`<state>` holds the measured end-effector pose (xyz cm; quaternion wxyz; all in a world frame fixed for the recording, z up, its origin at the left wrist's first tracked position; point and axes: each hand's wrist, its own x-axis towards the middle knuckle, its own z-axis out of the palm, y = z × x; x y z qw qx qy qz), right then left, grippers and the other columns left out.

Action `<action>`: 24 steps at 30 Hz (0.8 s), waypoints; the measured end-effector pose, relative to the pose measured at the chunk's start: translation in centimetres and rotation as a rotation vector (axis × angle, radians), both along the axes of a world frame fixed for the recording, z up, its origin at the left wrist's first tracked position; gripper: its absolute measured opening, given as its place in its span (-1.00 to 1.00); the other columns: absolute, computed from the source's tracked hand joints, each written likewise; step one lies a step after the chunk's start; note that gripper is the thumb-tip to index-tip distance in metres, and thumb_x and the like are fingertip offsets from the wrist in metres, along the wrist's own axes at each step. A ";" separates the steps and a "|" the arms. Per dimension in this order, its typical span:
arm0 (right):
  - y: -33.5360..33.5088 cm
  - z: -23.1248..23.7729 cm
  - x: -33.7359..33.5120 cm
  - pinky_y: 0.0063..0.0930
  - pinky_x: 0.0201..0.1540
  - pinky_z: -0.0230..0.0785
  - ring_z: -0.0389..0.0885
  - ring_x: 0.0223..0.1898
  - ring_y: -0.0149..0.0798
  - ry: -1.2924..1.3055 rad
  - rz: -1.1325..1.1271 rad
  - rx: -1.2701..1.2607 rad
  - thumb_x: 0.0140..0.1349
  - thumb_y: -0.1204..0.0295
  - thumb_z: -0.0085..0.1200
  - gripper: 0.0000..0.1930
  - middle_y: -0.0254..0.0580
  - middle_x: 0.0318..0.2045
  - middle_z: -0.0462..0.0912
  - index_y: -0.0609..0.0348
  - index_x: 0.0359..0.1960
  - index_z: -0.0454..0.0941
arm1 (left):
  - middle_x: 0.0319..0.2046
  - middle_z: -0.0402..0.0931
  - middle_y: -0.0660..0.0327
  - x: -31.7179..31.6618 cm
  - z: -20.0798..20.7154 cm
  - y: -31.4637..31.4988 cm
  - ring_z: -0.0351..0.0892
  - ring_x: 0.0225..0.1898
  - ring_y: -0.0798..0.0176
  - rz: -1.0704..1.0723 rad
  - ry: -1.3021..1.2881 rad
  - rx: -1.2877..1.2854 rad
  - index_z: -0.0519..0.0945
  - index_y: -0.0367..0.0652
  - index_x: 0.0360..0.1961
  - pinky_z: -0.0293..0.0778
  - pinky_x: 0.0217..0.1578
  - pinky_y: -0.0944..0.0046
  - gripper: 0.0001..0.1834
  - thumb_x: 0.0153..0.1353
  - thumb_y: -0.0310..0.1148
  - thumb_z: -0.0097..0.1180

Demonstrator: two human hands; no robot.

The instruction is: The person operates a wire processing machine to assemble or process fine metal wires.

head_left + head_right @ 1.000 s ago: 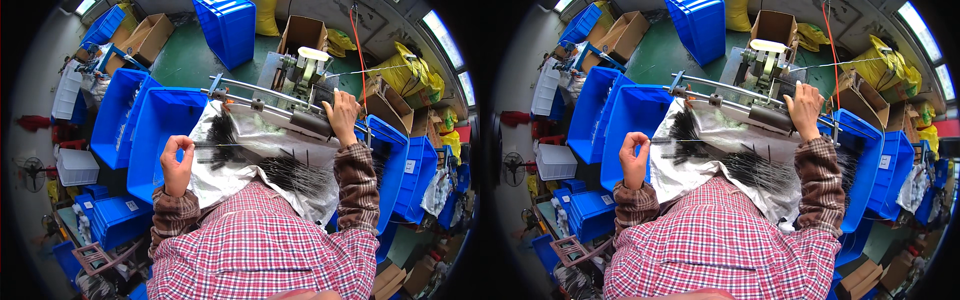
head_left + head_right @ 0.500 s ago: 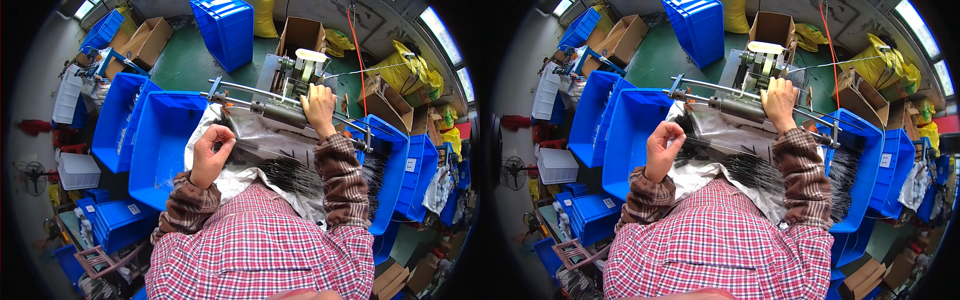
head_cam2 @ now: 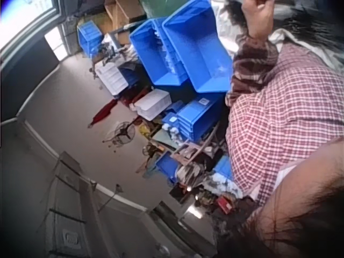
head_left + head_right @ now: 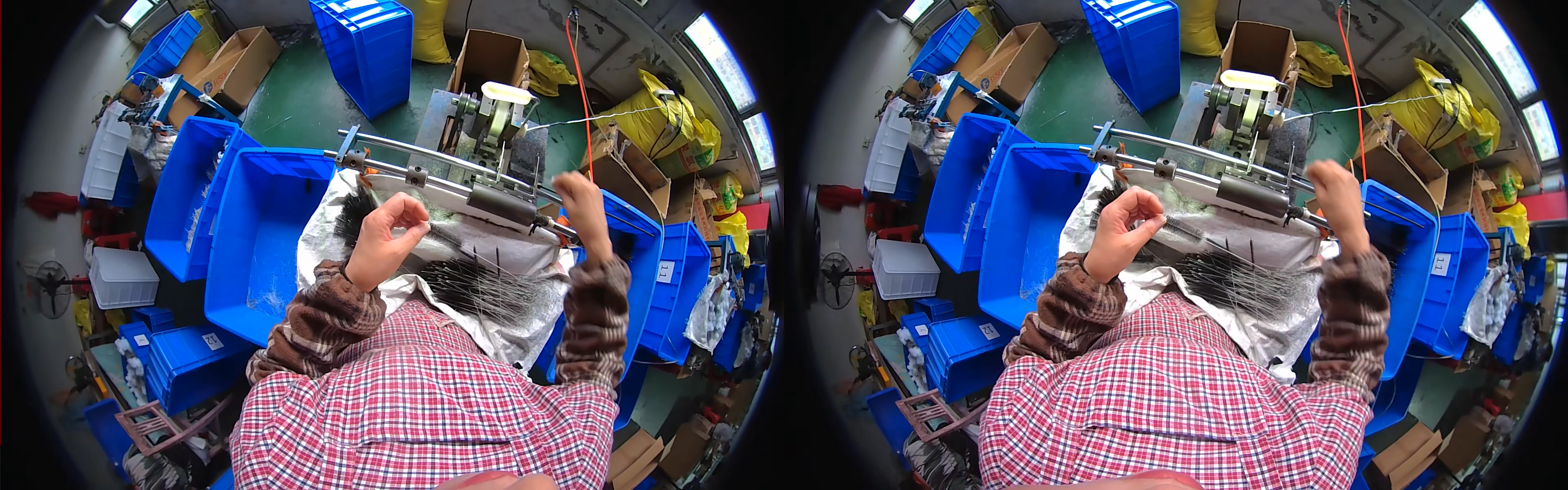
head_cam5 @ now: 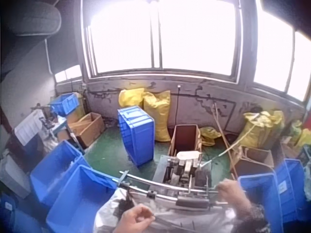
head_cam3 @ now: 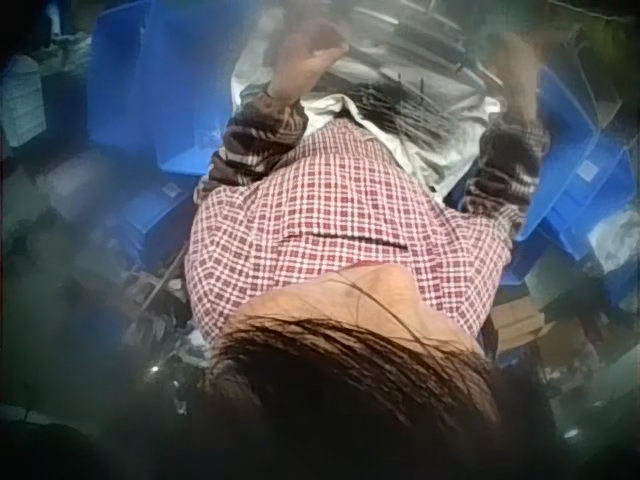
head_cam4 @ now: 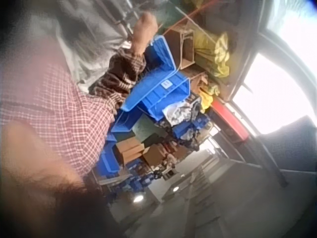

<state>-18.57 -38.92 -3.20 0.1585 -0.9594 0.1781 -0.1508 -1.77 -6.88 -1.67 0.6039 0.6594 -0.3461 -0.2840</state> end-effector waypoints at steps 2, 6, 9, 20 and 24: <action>2.4 3.1 -2.2 -0.39 -0.33 0.46 0.65 -0.41 -0.10 0.182 0.019 0.471 0.10 0.47 0.17 -0.87 -0.06 -0.41 0.65 0.18 -0.30 0.65 | -0.36 0.44 0.36 -0.2 -0.6 -0.9 0.45 -0.29 0.53 -0.018 0.004 0.004 0.46 -0.22 -0.27 0.40 -0.19 0.50 -0.85 0.17 -0.62 0.13; 10.4 6.9 1.2 -0.41 -0.30 0.48 0.64 -0.35 -0.13 0.101 0.327 0.585 0.07 0.40 0.26 -0.62 -0.05 -0.29 0.67 0.17 -0.04 0.57 | -0.36 0.46 0.35 -2.0 -0.7 -4.0 0.45 -0.29 0.54 -0.014 0.114 -0.059 0.46 -0.23 -0.29 0.41 -0.21 0.50 -0.88 0.18 -0.62 0.11; 12.6 3.7 2.9 -0.31 -0.25 0.44 0.58 -0.33 -0.08 -0.101 0.381 0.323 0.08 0.52 0.18 -0.81 -0.08 -0.40 0.59 0.21 -0.23 0.56 | -0.34 0.47 0.32 -2.4 -0.2 -4.6 0.48 -0.25 0.50 0.018 0.111 -0.120 0.46 -0.24 -0.26 0.42 -0.18 0.48 -0.87 0.18 -0.61 0.12; 1.3 -5.8 8.0 -0.29 -0.22 0.31 0.47 -0.27 -0.17 -0.157 -0.076 -0.317 0.10 0.48 0.09 -0.86 -0.28 -0.42 0.50 0.05 -0.30 0.62 | -0.25 0.51 0.11 1.9 -4.5 6.5 0.46 -0.16 0.00 0.177 -0.750 0.412 0.57 -0.18 -0.22 0.39 -0.11 0.12 -0.75 0.01 -0.49 0.21; 1.0 -6.2 8.7 -0.30 -0.22 0.30 0.46 -0.27 -0.18 -0.166 -0.072 -0.330 0.09 0.48 0.09 -0.85 -0.28 -0.42 0.51 0.04 -0.29 0.63 | -0.31 0.49 0.15 2.2 -5.6 10.1 0.46 -0.17 0.02 0.166 -0.853 0.618 0.57 -0.14 -0.27 0.40 -0.14 0.12 -0.77 -0.02 -0.47 0.24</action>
